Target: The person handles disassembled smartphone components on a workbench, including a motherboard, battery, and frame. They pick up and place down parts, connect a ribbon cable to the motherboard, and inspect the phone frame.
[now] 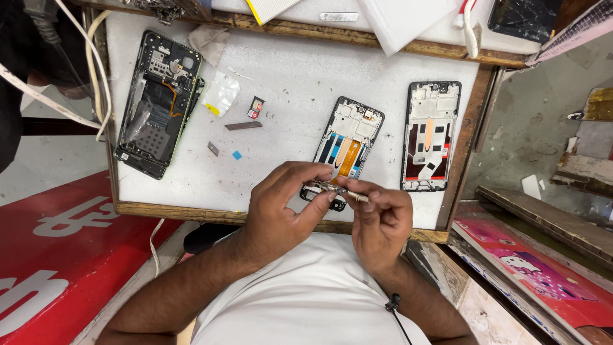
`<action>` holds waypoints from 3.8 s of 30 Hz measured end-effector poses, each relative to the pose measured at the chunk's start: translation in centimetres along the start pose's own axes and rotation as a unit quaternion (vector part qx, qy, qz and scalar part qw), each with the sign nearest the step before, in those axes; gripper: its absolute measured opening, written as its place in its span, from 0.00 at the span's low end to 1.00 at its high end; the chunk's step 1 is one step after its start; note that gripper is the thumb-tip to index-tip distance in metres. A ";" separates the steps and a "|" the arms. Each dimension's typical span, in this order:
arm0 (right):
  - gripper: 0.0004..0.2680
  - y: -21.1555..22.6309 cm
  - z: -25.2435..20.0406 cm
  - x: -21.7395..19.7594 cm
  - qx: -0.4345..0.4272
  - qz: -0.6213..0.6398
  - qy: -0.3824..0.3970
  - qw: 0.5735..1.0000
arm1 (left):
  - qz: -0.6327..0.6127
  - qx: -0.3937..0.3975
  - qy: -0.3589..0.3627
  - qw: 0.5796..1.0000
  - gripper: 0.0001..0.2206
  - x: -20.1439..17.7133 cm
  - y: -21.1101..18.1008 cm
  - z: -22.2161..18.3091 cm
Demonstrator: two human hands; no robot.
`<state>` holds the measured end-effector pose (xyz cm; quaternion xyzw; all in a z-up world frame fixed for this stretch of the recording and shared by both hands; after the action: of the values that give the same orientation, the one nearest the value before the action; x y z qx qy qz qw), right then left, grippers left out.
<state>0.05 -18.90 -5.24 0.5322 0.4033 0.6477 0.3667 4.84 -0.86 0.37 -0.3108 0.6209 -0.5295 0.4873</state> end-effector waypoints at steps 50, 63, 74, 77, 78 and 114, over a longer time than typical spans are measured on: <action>0.16 5.2 9.6 -0.8 0.168 -0.655 0.130 0.725 | 0.361 0.059 0.073 0.928 0.28 -4.5 -0.1 4.4; 0.14 5.0 9.9 -0.8 0.208 -0.661 0.123 0.710 | 0.350 0.058 0.081 0.931 0.28 -4.3 0.3 4.4; 0.12 4.6 9.4 -1.2 0.173 -0.654 0.127 0.725 | 0.356 0.067 0.075 0.929 0.28 -4.6 0.9 4.8; 0.12 4.4 9.0 -1.5 0.152 -0.659 0.119 0.727 | 0.351 0.070 0.079 0.931 0.27 -4.5 1.0 5.3; 0.12 4.3 8.8 -1.5 0.143 -0.662 0.117 0.727 | 0.347 0.070 0.080 0.932 0.27 -4.5 1.0 5.6; 0.11 3.3 7.2 -2.8 0.068 -0.625 0.057 0.775 | 0.127 -0.008 0.201 0.971 0.05 -0.9 5.0 13.1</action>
<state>7.46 -21.86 -2.59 0.1489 0.7104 0.2757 0.6302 18.07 -3.48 -3.70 -0.1199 0.7449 -0.5099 0.4133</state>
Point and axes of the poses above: each hand's wrist, its own z-axis towards the middle knuckle, its own x-axis out of the palm, y = z × x, the point moved 5 cm from there along z, towards the middle knuckle, and after that the axes turned 11 degrees about y, right-handed, at the moved point
